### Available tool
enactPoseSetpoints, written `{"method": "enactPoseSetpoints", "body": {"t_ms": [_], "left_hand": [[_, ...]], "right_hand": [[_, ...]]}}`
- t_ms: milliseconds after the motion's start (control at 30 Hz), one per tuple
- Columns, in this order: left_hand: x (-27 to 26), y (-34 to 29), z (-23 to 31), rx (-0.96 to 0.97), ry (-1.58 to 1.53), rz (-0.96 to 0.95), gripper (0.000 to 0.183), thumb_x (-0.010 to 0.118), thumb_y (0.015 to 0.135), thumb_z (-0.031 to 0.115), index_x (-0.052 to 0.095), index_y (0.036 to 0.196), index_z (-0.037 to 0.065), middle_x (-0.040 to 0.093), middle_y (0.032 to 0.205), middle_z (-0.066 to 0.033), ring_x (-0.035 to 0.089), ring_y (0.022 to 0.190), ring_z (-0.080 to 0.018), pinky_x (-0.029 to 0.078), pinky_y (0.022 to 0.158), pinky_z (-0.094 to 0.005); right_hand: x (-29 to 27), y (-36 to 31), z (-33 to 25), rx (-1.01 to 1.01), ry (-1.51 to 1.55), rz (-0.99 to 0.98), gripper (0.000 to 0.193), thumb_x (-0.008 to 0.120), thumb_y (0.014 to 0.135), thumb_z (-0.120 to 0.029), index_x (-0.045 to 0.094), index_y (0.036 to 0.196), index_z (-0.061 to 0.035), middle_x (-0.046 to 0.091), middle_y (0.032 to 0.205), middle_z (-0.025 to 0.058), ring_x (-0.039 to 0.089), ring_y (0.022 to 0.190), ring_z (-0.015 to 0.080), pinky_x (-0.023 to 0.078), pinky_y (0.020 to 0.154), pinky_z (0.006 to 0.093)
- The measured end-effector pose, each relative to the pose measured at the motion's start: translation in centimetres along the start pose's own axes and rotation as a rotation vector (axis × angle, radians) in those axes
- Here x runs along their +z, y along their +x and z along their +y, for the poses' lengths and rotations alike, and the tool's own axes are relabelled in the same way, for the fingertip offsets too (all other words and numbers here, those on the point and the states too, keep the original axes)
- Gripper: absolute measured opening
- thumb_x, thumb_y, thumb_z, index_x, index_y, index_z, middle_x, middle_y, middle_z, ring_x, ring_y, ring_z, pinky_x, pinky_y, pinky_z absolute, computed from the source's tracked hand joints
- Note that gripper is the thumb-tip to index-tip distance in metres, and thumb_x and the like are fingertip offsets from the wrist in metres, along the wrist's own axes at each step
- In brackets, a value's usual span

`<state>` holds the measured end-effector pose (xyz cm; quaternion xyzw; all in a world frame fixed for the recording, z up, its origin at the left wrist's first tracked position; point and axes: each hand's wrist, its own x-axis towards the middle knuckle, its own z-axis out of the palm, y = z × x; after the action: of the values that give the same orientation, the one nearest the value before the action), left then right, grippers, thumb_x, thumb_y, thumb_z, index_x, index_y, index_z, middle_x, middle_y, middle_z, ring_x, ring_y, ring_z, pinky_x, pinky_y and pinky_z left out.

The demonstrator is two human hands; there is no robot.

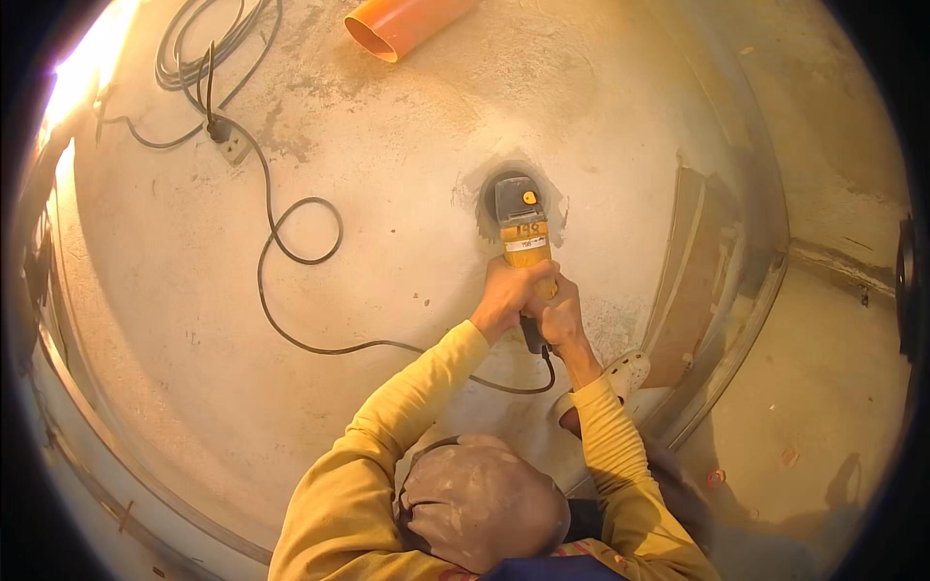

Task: The person uses an angle grinder to cut and smooth the edges of a circular hole in a concrete floor. They then clear debris from the hole by hand.

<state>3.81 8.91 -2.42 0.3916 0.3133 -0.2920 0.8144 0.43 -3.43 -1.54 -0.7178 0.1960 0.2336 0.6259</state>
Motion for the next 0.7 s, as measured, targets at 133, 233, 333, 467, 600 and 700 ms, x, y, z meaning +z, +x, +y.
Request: {"method": "enactPoseSetpoints", "body": {"t_ms": [133, 233, 333, 467, 600, 700], "left_hand": [[-0.2, 0.7, -1.0, 0.011, -0.038, 0.012, 0.028, 0.085, 0.082, 0.009, 0.070, 0.103, -0.002, 0.072, 0.091, -0.0097, 0.071, 0.075, -0.0190, 0.057, 0.062, -0.0334], [-0.2, 0.9, -1.3, 0.068, -0.058, -0.004, 0.029, 0.085, 0.082, 0.009, 0.070, 0.104, -0.002, 0.072, 0.091, -0.0094, 0.071, 0.074, -0.0183, 0.056, 0.062, -0.0332], [-0.3, 1.2, -1.2, 0.079, -0.079, -0.009, 0.029, 0.085, 0.081, 0.009, 0.070, 0.104, -0.002, 0.072, 0.091, -0.0093, 0.070, 0.074, -0.0180, 0.056, 0.062, -0.0332], [-0.3, 1.3, -1.1, 0.011, -0.061, -0.014, 0.028, 0.085, 0.081, 0.008, 0.071, 0.103, -0.003, 0.072, 0.092, -0.0094, 0.071, 0.076, -0.0180, 0.056, 0.064, -0.0334], [0.3, 1.4, -1.1, 0.019, -0.063, -0.008, 0.028, 0.083, 0.083, 0.005, 0.070, 0.105, -0.005, 0.072, 0.094, -0.0105, 0.071, 0.078, -0.0195, 0.058, 0.065, -0.0344], [0.5, 1.2, -1.2, 0.026, -0.031, 0.006, 0.028, 0.083, 0.084, 0.003, 0.070, 0.107, -0.005, 0.072, 0.095, -0.0107, 0.072, 0.079, -0.0199, 0.058, 0.067, -0.0345]], "right_hand": [[0.1, -0.2, 0.0, 0.005, -0.089, 0.027, 0.048, 0.082, 0.084, -0.022, 0.065, 0.117, 0.0071, 0.074, 0.101, 0.0107, 0.069, 0.086, 0.0155, 0.057, 0.077, 0.0319], [0.2, -0.2, -0.2, -0.006, -0.100, 0.036, 0.047, 0.082, 0.084, -0.021, 0.065, 0.117, 0.0073, 0.074, 0.100, 0.0109, 0.069, 0.085, 0.0154, 0.057, 0.076, 0.0318], [0.1, 0.1, -0.3, -0.017, -0.094, 0.008, 0.045, 0.081, 0.085, -0.019, 0.065, 0.117, 0.0074, 0.074, 0.099, 0.0111, 0.069, 0.085, 0.0149, 0.057, 0.075, 0.0311], [0.1, 0.2, -0.2, 0.017, -0.094, 0.046, 0.043, 0.080, 0.085, -0.017, 0.066, 0.117, 0.0069, 0.074, 0.099, 0.0103, 0.069, 0.085, 0.0143, 0.057, 0.075, 0.0305], [-0.2, 0.1, -0.2, 0.005, -0.088, 0.054, 0.044, 0.081, 0.084, -0.017, 0.065, 0.118, 0.0065, 0.074, 0.101, 0.0102, 0.069, 0.087, 0.0141, 0.057, 0.077, 0.0306], [-0.5, 0.0, -0.1, -0.050, -0.086, 0.027, 0.045, 0.082, 0.085, -0.018, 0.065, 0.119, 0.0064, 0.074, 0.102, 0.0104, 0.069, 0.088, 0.0140, 0.057, 0.078, 0.0307]]}}
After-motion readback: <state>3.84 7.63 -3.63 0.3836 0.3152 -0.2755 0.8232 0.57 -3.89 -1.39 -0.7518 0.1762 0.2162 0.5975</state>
